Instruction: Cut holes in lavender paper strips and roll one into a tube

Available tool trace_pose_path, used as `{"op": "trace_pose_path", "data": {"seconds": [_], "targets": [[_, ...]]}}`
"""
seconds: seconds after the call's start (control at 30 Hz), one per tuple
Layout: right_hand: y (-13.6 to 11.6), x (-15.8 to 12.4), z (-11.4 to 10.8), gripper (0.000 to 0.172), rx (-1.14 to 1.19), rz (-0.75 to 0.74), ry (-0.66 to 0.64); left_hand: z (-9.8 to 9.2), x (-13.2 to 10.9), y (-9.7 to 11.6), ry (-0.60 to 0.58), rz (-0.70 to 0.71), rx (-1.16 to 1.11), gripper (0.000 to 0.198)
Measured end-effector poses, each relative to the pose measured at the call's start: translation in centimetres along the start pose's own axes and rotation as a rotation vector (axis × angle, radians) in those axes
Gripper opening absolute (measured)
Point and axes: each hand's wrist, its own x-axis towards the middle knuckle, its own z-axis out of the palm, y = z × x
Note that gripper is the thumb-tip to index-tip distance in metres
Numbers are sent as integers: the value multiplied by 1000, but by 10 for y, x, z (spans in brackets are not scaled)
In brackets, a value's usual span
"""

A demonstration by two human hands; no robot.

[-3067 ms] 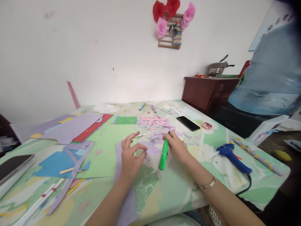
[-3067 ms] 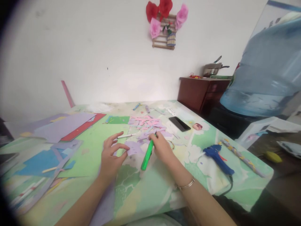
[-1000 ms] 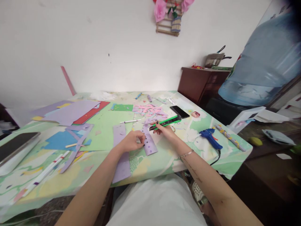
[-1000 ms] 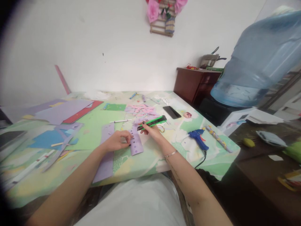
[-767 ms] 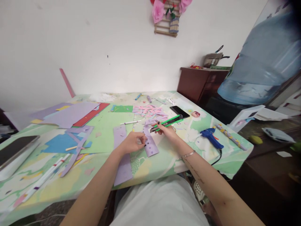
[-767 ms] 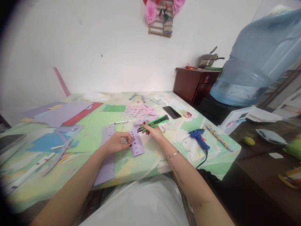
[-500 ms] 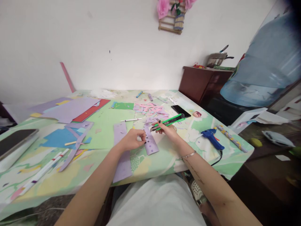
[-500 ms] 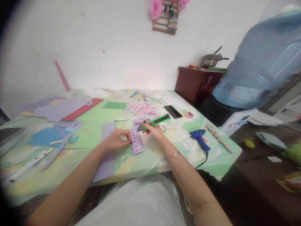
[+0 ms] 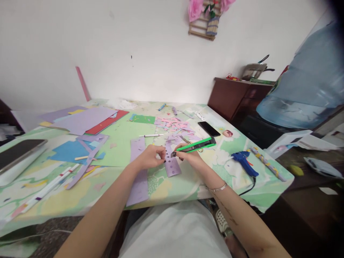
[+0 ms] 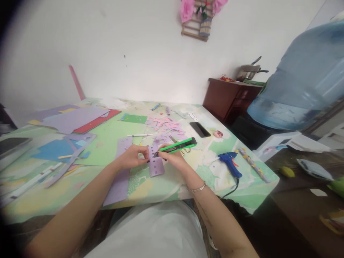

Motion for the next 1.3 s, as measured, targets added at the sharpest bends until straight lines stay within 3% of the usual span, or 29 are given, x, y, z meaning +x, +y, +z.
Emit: {"op": "trace_pose_path", "data": {"seconds": [0.17,0.3,0.63,0.83,1.0,1.1,1.3], "targets": [[8,-4,4,9,99,80,-136,1,0,0,22,-8,-5,4],[14,-6,3,10,127,106,-171,2,1,-1,29,-19,-25,7],[10,-4,-9,30,121,125,-354,4,2,5,77,-94,-177,7],[16,-2,-8,29,66,113,-331,-1,5,11,196,-224,-509,24],[24,-1,-8,16,-31,121,-282,6,9,1,221,-309,-307,18],[26,-1,-8,10,-23,127,-268,14,12,-6,194,-306,-241,11],[25,-2,-5,10,-21,121,-271,21,14,-11,-34,-245,-169,10]]}}
